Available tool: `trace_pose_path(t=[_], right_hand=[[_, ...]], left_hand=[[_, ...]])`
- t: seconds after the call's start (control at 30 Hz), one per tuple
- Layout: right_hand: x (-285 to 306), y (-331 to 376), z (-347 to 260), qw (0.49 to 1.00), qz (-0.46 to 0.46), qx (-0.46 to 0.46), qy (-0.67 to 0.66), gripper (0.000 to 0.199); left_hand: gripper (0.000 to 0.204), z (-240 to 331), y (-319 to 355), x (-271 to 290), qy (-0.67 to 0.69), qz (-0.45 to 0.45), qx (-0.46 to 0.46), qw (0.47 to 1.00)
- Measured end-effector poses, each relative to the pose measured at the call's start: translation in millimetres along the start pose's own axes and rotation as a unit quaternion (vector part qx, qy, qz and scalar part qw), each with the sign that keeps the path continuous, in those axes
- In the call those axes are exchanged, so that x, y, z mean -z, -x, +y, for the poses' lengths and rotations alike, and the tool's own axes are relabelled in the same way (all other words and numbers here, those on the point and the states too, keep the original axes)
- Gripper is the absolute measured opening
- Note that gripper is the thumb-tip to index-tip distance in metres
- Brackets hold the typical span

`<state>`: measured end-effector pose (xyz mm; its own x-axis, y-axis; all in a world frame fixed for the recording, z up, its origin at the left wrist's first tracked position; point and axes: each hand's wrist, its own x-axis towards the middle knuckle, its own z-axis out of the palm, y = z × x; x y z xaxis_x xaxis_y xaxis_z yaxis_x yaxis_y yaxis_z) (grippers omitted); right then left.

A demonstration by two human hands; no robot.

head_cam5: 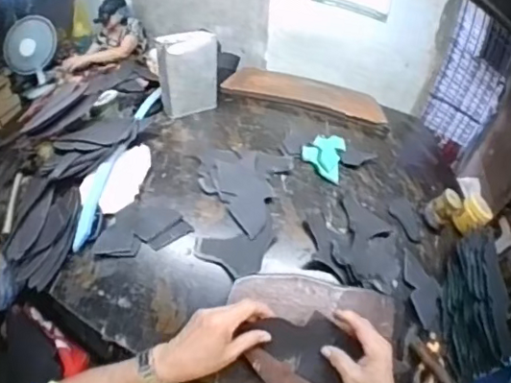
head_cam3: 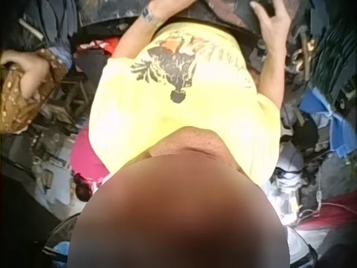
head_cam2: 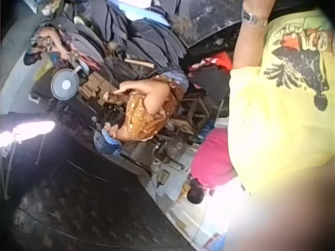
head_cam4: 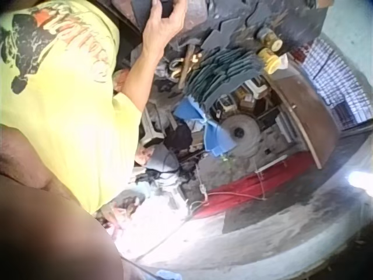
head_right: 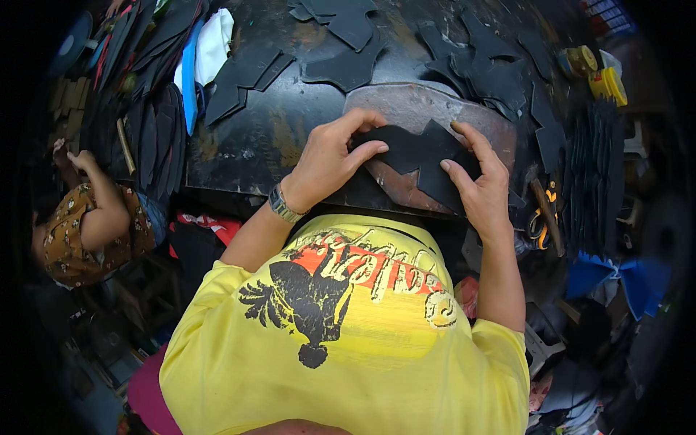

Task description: The person sorts and stacks black leather pieces on a worktable, repeatedly picking up individual pieces, aligning them, and placing them into a growing pile. A second person is visible in the background also handling leather pieces.

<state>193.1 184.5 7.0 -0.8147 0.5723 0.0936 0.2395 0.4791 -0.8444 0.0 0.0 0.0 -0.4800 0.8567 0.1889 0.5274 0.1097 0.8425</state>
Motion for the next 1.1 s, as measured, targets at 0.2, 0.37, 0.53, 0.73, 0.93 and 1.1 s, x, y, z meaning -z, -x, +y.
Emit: trace_pose_path(t=[0.2, 0.37, 0.53, 0.73, 0.93, 1.1], right_hand=[[-13.3, -8.3, 0.6, 1.0, 0.017, 0.005, 0.016, 0.048], [-20.6, -10.6, 2.1, 0.991, 0.033, 0.091, 0.089, 0.047], [-20.8, -12.5, -11.5, 0.993, 0.001, 0.065, 0.1, 0.053], [-26.8, -38.9, -41.7, 0.979, -0.038, 0.144, 0.14, 0.06], [-51.0, -73.0, -48.8, 0.993, -0.061, 0.092, 0.048, 0.056], [-70.1, -107.5, -35.1, 0.998, -0.007, 0.051, 0.023, 0.055]], left_hand=[[0.034, -4.2, 9.7, 13.2, 0.018, -0.003, 0.0, 1.0], [0.031, -11.0, 19.3, 37.3, 0.013, 0.048, 0.015, 0.999], [0.028, -34.2, 38.3, 99.7, -0.121, 0.194, 0.064, 0.971], [0.046, -71.3, 56.3, 145.0, -0.336, 0.248, 0.138, 0.898], [0.044, -88.9, 51.2, 142.7, -0.327, 0.234, 0.146, 0.904], [0.042, -91.9, 48.3, 139.8, -0.329, 0.235, 0.146, 0.903]])
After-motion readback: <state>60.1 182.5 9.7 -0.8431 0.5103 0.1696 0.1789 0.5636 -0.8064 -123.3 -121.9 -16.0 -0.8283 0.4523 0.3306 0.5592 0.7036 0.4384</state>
